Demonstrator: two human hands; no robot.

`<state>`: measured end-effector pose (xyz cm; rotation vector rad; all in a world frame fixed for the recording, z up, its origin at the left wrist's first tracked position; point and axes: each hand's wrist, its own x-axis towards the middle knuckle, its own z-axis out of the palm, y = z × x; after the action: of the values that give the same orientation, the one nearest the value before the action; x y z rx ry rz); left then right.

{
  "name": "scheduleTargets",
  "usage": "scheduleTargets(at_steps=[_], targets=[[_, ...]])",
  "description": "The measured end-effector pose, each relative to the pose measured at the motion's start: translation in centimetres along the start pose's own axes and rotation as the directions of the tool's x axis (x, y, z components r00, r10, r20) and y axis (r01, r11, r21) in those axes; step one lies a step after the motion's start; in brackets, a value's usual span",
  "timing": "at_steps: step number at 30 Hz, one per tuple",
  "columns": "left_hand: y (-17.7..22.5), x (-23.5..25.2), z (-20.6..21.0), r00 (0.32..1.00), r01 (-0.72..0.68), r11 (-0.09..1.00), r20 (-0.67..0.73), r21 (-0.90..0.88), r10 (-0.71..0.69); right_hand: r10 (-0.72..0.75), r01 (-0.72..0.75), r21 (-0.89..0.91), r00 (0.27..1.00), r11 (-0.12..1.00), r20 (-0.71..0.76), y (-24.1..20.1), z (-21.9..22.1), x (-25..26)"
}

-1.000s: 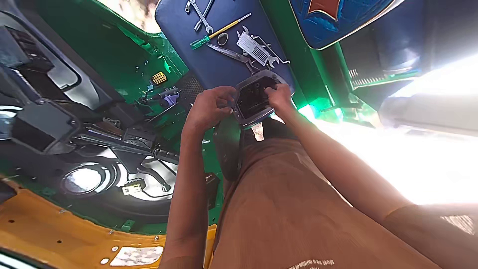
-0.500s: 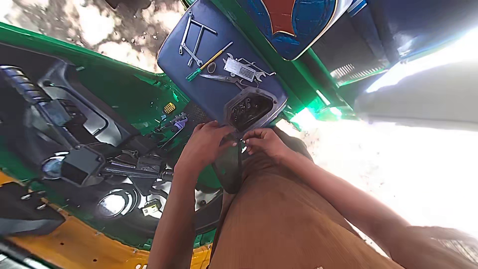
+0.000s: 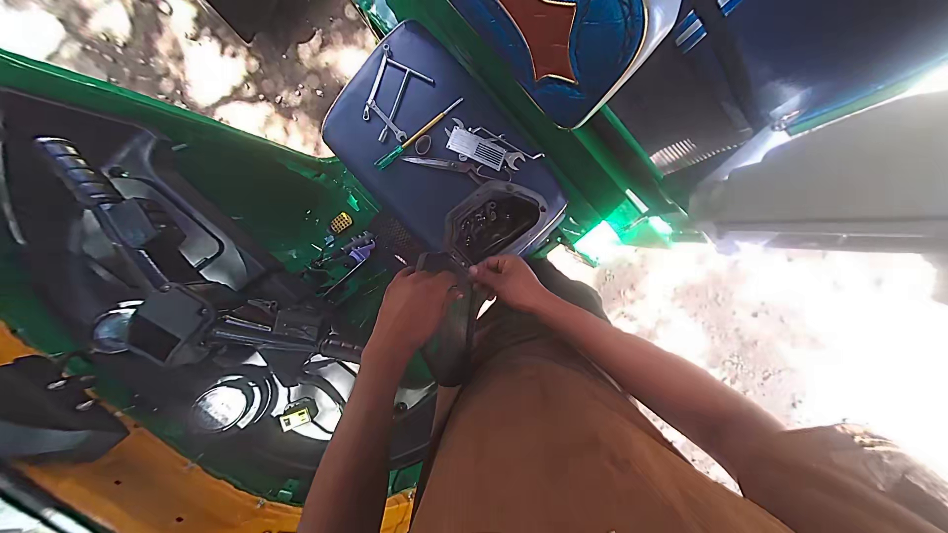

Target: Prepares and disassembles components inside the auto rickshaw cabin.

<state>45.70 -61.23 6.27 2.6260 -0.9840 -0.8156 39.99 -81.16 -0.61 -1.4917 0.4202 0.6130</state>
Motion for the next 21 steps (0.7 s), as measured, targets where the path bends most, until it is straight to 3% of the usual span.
scheduleTargets(at_steps=[1,3,5,9,13,17,19,21], targets=[[-0.3,-0.1,0.1,1.0,-0.005,1.0,-0.028,-0.025,0.005,-0.129,0.094,-0.25,0.983,0.964,-0.128,0.2,-0.9,1.1],[-1.1,-0.5,0.6,0.995,-0.02,0.996,-0.099,-0.09,0.011,-0.307,0.119,-0.631,0.931,0.767,-0.196,1.1,-2.9,4.3],[-1.5,-0.6,0.9,0.991,-0.022,0.991,-0.136,-0.131,0.004,-0.201,-0.035,-0.778,0.958,0.627,-0.205,1.3,-4.2,7.5],[-1.1,-0.2,0.6,0.989,0.017,0.986,-0.141,-0.164,-0.04,0.111,-0.304,-0.803,0.951,0.512,-0.288,0.9,-4.2,10.7],[-0.5,-0.2,0.5,0.991,0.048,0.984,-0.114,-0.173,-0.069,0.155,-0.373,-0.74,0.924,0.559,-0.349,1.4,-4.3,11.6],[-0.4,0.0,0.7,0.988,0.063,0.978,-0.128,-0.201,-0.09,-0.066,-0.102,-0.812,0.983,0.575,-0.171,2.4,-6.8,9.7],[-0.8,-0.2,0.8,0.984,0.053,0.975,-0.155,-0.214,-0.087,-0.193,0.048,-0.793,0.977,0.608,-0.088,2.7,-7.6,6.5],[-1.2,-0.3,0.9,0.979,0.029,0.973,-0.191,-0.23,-0.074,-0.279,0.116,-0.735,0.955,0.668,-0.102,3.1,-8.0,2.8]])
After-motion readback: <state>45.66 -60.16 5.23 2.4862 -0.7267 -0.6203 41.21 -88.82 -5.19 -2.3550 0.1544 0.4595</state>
